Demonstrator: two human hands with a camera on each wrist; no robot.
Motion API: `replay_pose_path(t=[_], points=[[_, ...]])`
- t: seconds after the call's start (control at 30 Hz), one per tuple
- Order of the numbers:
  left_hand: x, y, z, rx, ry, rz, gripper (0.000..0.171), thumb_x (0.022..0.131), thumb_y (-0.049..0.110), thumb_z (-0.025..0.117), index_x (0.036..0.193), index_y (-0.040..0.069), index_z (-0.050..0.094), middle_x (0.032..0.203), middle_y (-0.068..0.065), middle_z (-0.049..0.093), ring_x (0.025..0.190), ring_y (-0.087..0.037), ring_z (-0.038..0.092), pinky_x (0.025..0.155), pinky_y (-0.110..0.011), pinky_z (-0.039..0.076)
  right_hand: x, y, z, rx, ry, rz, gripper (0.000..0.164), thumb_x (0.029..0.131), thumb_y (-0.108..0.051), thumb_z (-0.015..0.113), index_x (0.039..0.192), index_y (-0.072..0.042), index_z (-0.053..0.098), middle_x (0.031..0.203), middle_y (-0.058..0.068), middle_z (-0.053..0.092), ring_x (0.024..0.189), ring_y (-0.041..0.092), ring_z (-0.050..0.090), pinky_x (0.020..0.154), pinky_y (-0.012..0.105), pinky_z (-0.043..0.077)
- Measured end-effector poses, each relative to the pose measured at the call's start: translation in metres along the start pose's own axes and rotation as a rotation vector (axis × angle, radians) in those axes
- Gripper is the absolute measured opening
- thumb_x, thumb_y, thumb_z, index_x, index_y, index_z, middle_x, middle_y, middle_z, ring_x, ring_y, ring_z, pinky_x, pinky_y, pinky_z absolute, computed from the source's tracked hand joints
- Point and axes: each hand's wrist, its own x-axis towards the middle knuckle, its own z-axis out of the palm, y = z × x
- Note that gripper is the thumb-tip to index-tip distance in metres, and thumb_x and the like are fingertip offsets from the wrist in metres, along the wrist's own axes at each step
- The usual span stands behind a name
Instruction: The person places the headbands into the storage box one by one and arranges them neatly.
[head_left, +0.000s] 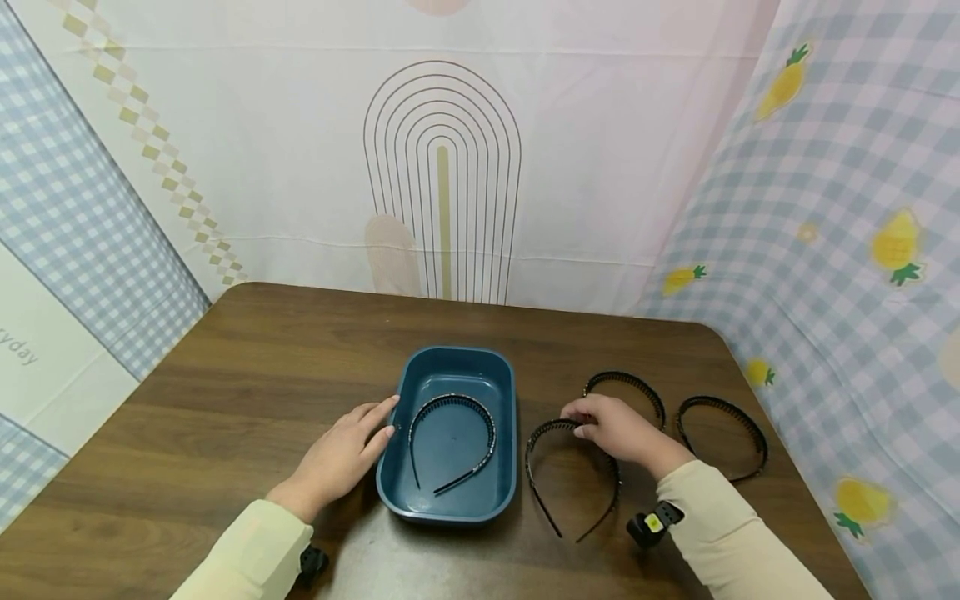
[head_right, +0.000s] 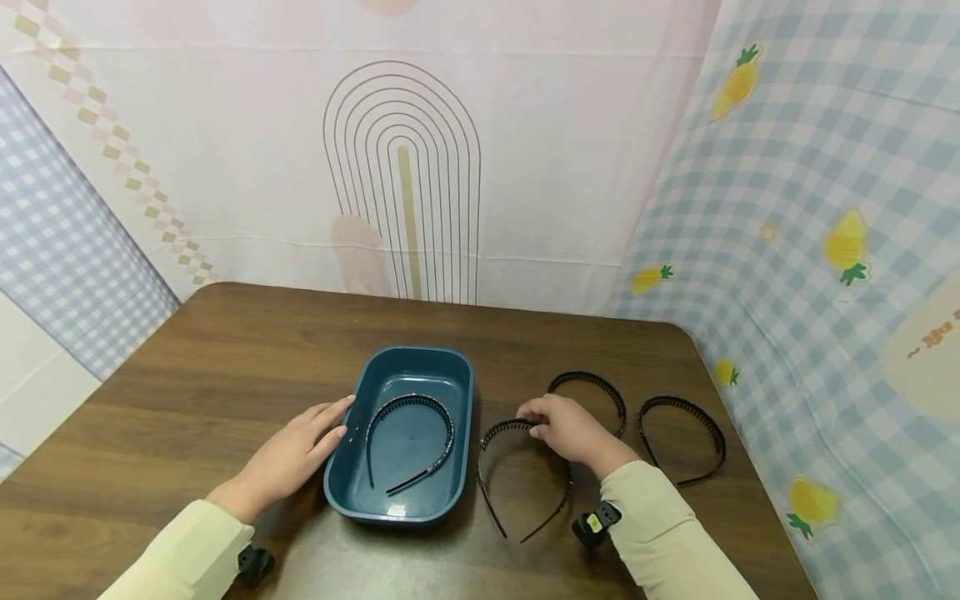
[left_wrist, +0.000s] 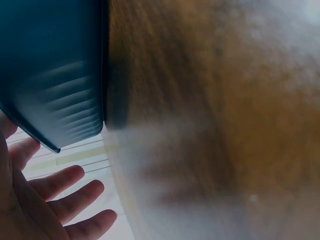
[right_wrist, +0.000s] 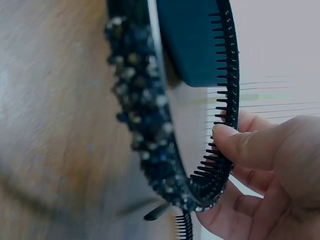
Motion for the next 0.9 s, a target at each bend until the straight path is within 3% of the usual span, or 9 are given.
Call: replay_pose_path(t=[0.33,0.63,0.9], points=[[0.002,0.000,0.000,0.001,-0.004,-0.011,0.051,0.102,0.032,0.047,0.149,0.018,0.039,0.139,-0.017,0.050,0.127,-0.038,0.048,0.102,-0.058,0.040,0.003,-0.011,-0.006,0.028,0.054,-0.055,0.022,0.092,-0.005,0.062,0.114,-0.007,0.067,0.102,0.004,0.062,0.092,0.019,0.057,0.074,0.037,0.050],[0.002,0.001,0.000,0.007,0.001,-0.014,0.051,0.101,0.032,0.048,0.149,0.017,0.040,0.139,-0.017,0.051,0.126,-0.038,0.048,0.102,-0.057,0.040,0.009,-0.027,-0.008,0.055,0.086,-0.009,0.025,0.093,-0.007,0.062,0.118,-0.008,0.066,0.102,0.004,0.061,0.088,0.018,0.055,0.074,0.036,0.049],[0.000,0.001,-0.001,0.011,0.003,-0.012,0.051,0.101,0.033,0.048,0.149,0.017,0.040,0.138,-0.017,0.051,0.126,-0.037,0.048,0.102,-0.057,0.040,0.020,-0.042,-0.012,0.078,0.099,-0.047,0.022,0.093,-0.005,0.062,0.114,-0.006,0.066,0.094,0.003,0.058,0.079,0.016,0.050,0.068,0.033,0.046]])
